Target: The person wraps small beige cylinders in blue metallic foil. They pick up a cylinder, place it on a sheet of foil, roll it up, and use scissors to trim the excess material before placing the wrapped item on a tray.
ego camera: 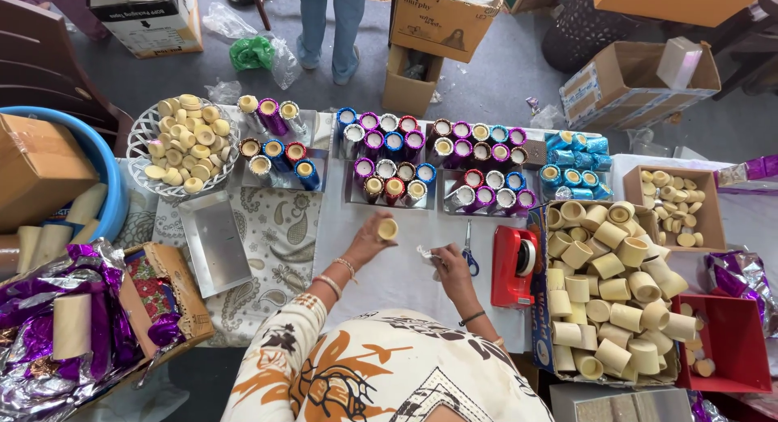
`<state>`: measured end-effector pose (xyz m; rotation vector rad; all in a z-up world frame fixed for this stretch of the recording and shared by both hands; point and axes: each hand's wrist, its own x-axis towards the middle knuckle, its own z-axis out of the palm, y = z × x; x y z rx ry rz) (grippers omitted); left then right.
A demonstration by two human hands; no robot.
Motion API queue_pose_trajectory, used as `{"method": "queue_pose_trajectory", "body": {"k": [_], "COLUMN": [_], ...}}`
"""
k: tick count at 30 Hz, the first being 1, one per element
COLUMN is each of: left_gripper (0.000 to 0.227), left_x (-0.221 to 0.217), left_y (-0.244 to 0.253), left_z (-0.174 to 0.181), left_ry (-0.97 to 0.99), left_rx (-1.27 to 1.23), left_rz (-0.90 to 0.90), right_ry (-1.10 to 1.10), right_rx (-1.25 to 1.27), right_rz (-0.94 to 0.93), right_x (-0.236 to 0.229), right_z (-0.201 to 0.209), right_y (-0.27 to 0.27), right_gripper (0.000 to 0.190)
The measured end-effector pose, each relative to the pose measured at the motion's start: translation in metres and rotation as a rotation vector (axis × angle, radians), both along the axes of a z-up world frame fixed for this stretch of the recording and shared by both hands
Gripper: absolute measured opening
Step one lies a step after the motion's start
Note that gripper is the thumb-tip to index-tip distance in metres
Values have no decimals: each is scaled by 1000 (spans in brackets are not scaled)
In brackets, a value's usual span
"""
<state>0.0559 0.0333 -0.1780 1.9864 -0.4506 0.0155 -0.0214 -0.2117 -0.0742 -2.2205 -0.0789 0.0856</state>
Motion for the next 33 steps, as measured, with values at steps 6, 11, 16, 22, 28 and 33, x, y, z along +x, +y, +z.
{"method": "queue_pose_trajectory", "body": {"k": [6,11,16,22,28,33], "left_gripper": [75,78,53,15,7,7], "left_x": [15,-13,-58,-48,-49,-59], "left_y": [10,4,-12,23,83,91], "left_z": [21,103,96,49,63,64], "left_ry": [44,-443,181,521,379,384], "left_rx": [65,250,-158,-487,-350,-265], "left_rz": [100,149,-195,-74,94,192], "right_ry": [49,72,-58,351,381,141], "right_rx": [34,14,192,-10,281,1021], "right_rz": [80,30,65,256,104,120], "right_x": [-13,-16,-20,-14,-28,-27], "right_z": [10,31,13,18,-42,31], "right_y": [15,29,40,28,-43,-18], "right_gripper": [17,20,37,32,35,36]}}
